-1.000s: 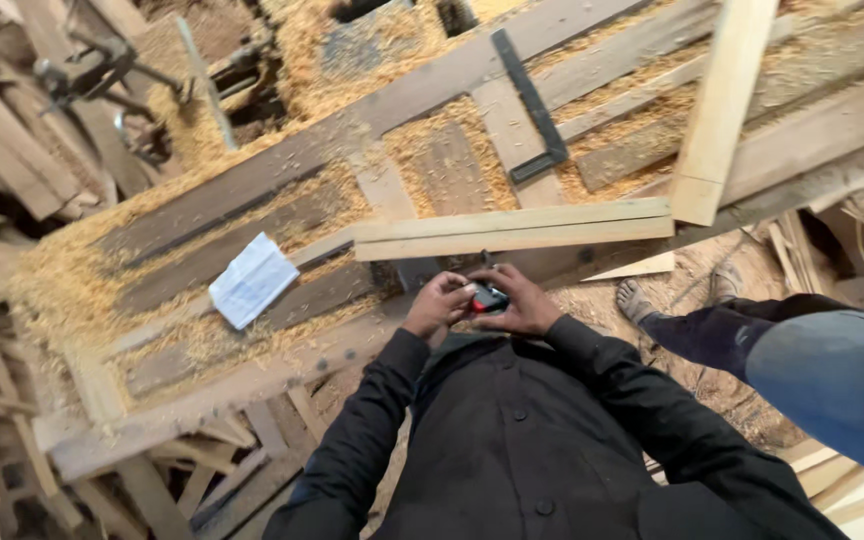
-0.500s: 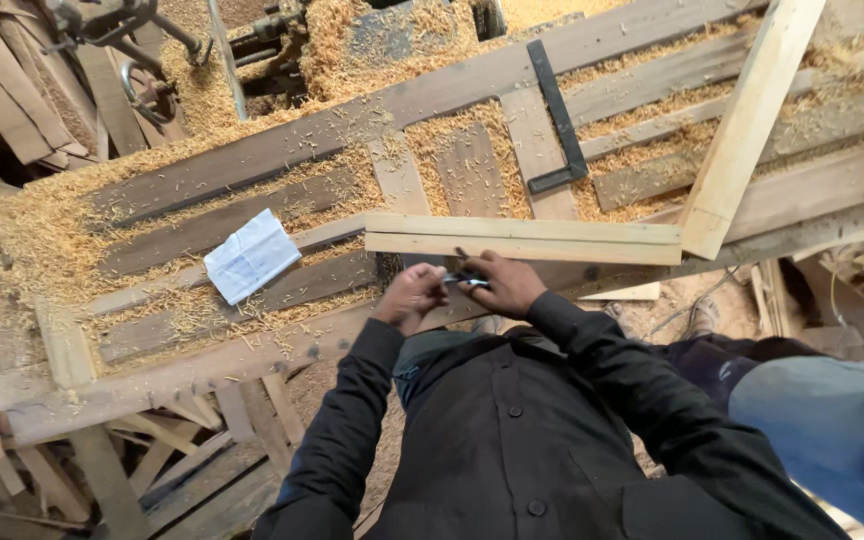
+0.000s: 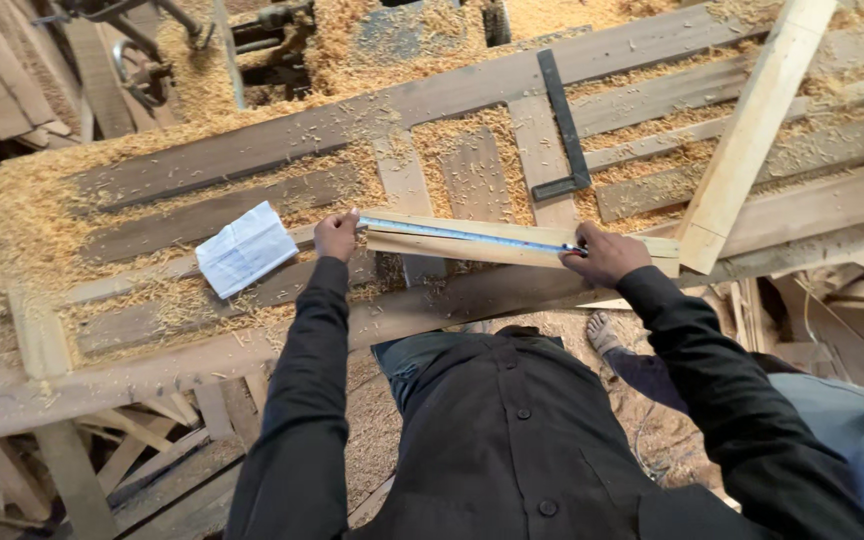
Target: The person measures and marks wooden boards on a workshop bench using a measuring tape, a square, and a pencil.
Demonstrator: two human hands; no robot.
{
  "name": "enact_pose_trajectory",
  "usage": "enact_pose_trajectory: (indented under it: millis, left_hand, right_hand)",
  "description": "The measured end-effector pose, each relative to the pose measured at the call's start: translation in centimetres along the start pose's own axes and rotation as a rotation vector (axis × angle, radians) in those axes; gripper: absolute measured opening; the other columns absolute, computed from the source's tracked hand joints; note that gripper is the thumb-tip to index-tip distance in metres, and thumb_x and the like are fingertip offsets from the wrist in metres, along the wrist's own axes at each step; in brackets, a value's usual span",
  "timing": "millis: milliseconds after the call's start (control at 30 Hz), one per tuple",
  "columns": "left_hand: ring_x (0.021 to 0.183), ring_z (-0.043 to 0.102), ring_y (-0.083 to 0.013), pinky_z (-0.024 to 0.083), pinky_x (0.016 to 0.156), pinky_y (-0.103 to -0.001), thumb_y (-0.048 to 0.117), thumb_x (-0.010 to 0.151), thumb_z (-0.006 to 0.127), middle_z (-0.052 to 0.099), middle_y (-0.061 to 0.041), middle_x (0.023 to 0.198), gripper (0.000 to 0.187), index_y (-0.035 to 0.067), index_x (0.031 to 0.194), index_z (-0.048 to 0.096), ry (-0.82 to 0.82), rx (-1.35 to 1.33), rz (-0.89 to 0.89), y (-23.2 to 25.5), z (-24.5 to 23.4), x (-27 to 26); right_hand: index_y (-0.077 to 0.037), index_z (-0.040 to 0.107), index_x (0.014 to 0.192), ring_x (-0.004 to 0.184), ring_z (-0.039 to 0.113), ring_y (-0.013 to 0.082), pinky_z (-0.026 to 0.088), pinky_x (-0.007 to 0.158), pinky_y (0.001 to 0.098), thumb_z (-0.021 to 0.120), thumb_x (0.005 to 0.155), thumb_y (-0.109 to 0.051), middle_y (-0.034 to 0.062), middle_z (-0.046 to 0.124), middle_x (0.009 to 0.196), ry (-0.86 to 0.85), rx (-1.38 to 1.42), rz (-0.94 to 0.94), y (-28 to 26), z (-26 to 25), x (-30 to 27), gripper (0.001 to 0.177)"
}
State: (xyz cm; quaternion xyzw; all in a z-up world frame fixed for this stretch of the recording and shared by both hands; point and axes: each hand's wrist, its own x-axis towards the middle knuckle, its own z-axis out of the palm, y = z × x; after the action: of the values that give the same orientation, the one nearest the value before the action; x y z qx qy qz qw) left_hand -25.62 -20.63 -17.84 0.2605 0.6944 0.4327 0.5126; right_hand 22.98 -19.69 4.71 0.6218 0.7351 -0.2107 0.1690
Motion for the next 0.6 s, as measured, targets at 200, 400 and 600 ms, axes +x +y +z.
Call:
enact_pose_trajectory:
  millis: [200,400,600]
  left_hand:
    - [0.073,0.069,-0.0209,0.056,0.076,-0.037,0.036,0.089,0.079,0.073,-0.01,0.077,0.038,-0.001,0.088,0.073,0.319,0.314,0.26,-0.4,4.0,-2.0]
    - [0.114,0.059,-0.0297,0.042,0.107,-0.042,0.033,0.093,0.066,0.064,-0.016,0.118,0.042,0.0,0.119,0.062,0.37,0.601,0.575,2.9,8.7,-9.8]
    - [0.145,0.029,-0.0424,0.018,0.118,-0.054,0.045,0.097,0.057,0.032,-0.028,0.157,0.077,-0.007,0.15,0.039,-0.263,1.092,1.004,5.6,17.5,-17.3]
  right_hand:
    - [-0.016,0.063,0.119,0.098,0.073,0.034,0.056,0.083,0.0495,0.06,0.089,-0.066,0.0148,0.072,0.112,-0.008,-0.053,0.15,1.0,-0.1,0.2,0.058]
    - [-0.016,0.065,0.119,0.104,0.07,0.035,0.054,0.088,0.0506,0.061,0.087,-0.07,0.0158,0.067,0.118,0.034,-0.079,0.171,1.4,0.2,0.0,0.063]
    - [-0.015,0.064,0.12,0.103,0.07,0.0354,0.055,0.085,0.0499,0.062,0.085,-0.075,0.0159,0.064,0.119,0.057,-0.095,0.168,1.2,-0.1,-0.5,0.069]
